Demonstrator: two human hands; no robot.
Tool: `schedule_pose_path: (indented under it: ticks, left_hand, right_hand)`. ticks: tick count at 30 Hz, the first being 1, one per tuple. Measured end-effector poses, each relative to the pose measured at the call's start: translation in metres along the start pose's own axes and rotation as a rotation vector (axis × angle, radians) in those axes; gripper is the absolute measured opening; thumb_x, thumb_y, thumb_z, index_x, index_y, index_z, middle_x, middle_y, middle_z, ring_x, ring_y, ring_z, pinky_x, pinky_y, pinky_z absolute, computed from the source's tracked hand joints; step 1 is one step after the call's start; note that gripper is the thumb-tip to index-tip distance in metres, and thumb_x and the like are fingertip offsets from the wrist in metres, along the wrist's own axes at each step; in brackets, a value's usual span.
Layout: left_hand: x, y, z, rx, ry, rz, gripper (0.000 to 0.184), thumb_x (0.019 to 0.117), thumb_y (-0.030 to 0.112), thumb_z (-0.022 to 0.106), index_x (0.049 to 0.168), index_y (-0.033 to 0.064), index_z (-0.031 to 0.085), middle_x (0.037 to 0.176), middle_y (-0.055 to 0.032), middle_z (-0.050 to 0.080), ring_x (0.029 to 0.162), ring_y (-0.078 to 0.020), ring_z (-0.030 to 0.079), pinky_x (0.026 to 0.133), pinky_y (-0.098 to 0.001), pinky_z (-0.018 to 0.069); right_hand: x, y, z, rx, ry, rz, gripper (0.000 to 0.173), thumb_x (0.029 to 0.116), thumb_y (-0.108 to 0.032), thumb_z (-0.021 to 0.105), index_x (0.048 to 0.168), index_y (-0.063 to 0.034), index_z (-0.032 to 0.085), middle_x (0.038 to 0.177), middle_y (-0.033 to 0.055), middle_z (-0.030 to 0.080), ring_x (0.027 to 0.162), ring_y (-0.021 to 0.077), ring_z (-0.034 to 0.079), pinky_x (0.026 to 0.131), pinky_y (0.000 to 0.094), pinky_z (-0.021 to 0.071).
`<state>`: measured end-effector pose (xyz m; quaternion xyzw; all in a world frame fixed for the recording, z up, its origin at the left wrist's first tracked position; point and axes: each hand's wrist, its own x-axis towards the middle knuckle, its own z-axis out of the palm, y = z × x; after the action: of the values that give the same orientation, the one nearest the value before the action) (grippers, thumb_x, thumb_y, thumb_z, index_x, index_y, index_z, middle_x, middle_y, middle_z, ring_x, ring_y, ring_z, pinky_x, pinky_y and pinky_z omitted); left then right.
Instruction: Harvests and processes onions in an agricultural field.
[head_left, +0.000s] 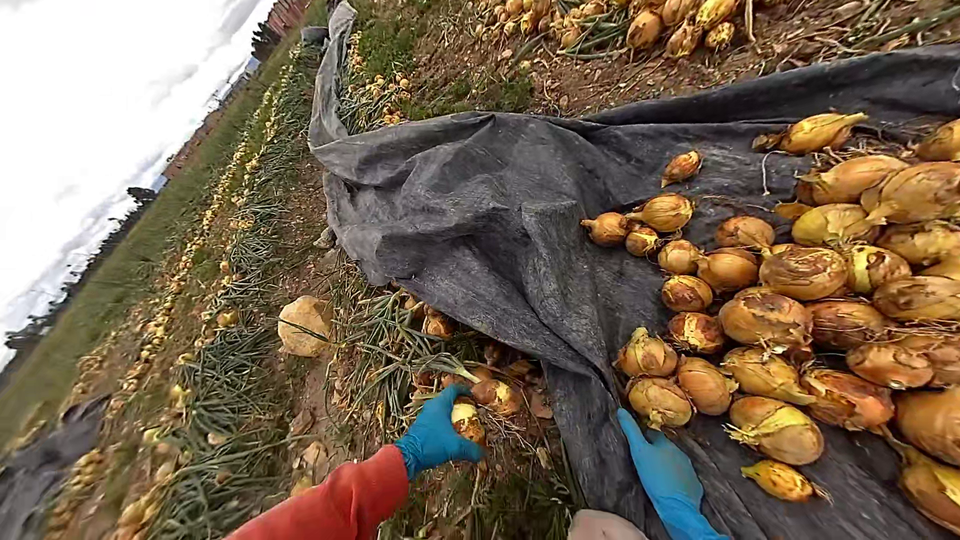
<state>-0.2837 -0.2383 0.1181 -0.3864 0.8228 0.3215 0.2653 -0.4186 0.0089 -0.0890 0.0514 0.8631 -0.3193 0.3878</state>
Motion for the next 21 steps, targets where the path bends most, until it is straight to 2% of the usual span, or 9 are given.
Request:
schedule_pose_path:
  ticks: [3,7,9,10,12,13,15,18,21]
  left_hand:
    - [-0.062,0.001,-0.034,-0.141,-0.018,0.012,0.096,0.0618,0.017,0.092,0.146,0.0063,0.046,0.131,-0.0203,0.061,0.117,-0.0297,0.065,0.1,-0.0473,0.0547]
    - [-0.11,-0.007,-0.05,-0.348,0.032,0.029,0.09,0.0618,0.025,0.087,0.141,0.0048,0.049,0.123,-0.0162,0.064,0.108,-0.0245,0.067,0.093,-0.0434,0.0572]
    - [-0.125,-0.012,-0.046,-0.426,0.051,0.04,0.088,0.0617,0.023,0.086,0.139,0.0045,0.05,0.12,-0.0148,0.065,0.106,-0.0228,0.067,0.091,-0.0419,0.0579]
    - [-0.128,-0.014,-0.042,-0.458,0.067,0.048,0.087,0.0609,0.022,0.086,0.139,0.0045,0.05,0.119,-0.0145,0.065,0.105,-0.0226,0.068,0.09,-0.0415,0.0586]
    - [-0.126,-0.018,-0.028,-0.501,0.095,0.058,0.088,0.059,0.021,0.087,0.138,0.0052,0.051,0.118,-0.0133,0.066,0.104,-0.0218,0.069,0.089,-0.0405,0.0595]
    - [-0.123,-0.019,-0.02,-0.512,0.105,0.062,0.089,0.0584,0.022,0.087,0.138,0.0051,0.051,0.118,-0.0131,0.066,0.103,-0.0217,0.069,0.088,-0.0404,0.0596]
    - [-0.112,-0.021,-0.009,-0.491,0.125,0.065,0.09,0.0579,0.025,0.088,0.138,0.0049,0.051,0.116,-0.0135,0.067,0.103,-0.0222,0.069,0.089,-0.0419,0.0595]
    - [-0.096,-0.023,0.001,-0.416,0.159,0.045,0.09,0.0579,0.029,0.091,0.136,0.0048,0.053,0.113,-0.0128,0.068,0.102,-0.0225,0.07,0.09,-0.0427,0.0587]
    - [-0.077,-0.039,0.008,-0.338,0.142,-0.02,0.093,0.0572,0.034,0.092,0.136,0.0058,0.053,0.118,-0.0141,0.066,0.107,-0.0249,0.068,0.093,-0.0456,0.0568]
  right_hand:
    - [0.003,0.004,0.0,0.042,-0.012,-0.023,0.073,0.0967,-0.07,0.051,0.117,-0.0024,0.072,0.119,0.0261,0.069,0.118,0.0431,0.063,0.095,0.0662,0.0452]
    - [0.003,0.009,0.0,0.116,-0.03,-0.067,0.067,0.0963,-0.062,0.059,0.118,0.0006,0.069,0.119,0.028,0.067,0.116,0.0438,0.062,0.096,0.0665,0.0446]
    - [-0.035,-0.014,-0.01,0.131,-0.066,-0.157,0.064,0.0986,-0.057,0.059,0.121,0.0026,0.067,0.117,0.0304,0.066,0.114,0.0462,0.062,0.095,0.0672,0.044]
    - [-0.066,-0.033,-0.017,0.146,-0.104,-0.251,0.065,0.097,-0.057,0.062,0.12,0.0038,0.066,0.11,0.0309,0.067,0.108,0.0471,0.063,0.091,0.0677,0.0449]
    - [-0.131,-0.067,-0.023,0.118,-0.201,-0.431,0.074,0.0846,-0.065,0.069,0.116,0.0025,0.065,0.091,0.0243,0.067,0.089,0.0425,0.065,0.077,0.0647,0.0486]
    - [-0.155,-0.082,-0.02,0.081,-0.246,-0.476,0.082,0.0779,-0.07,0.07,0.118,0.0017,0.064,0.087,0.0215,0.067,0.085,0.0407,0.065,0.074,0.0632,0.0493]
    - [-0.183,-0.106,-0.003,-0.015,-0.281,-0.483,0.101,0.07,-0.08,0.069,0.128,0.0023,0.06,0.096,0.0242,0.069,0.093,0.044,0.068,0.079,0.064,0.0513]
    - [-0.189,-0.125,0.03,-0.079,-0.208,-0.415,0.109,0.0756,-0.086,0.057,0.138,0.0032,0.054,0.113,0.0272,0.069,0.109,0.0457,0.066,0.089,0.0637,0.0506]
    - [-0.186,-0.122,0.066,-0.124,-0.142,-0.387,0.093,0.0899,-0.081,0.041,0.128,0.0018,0.062,0.111,0.0248,0.071,0.108,0.0442,0.068,0.088,0.0633,0.0498]
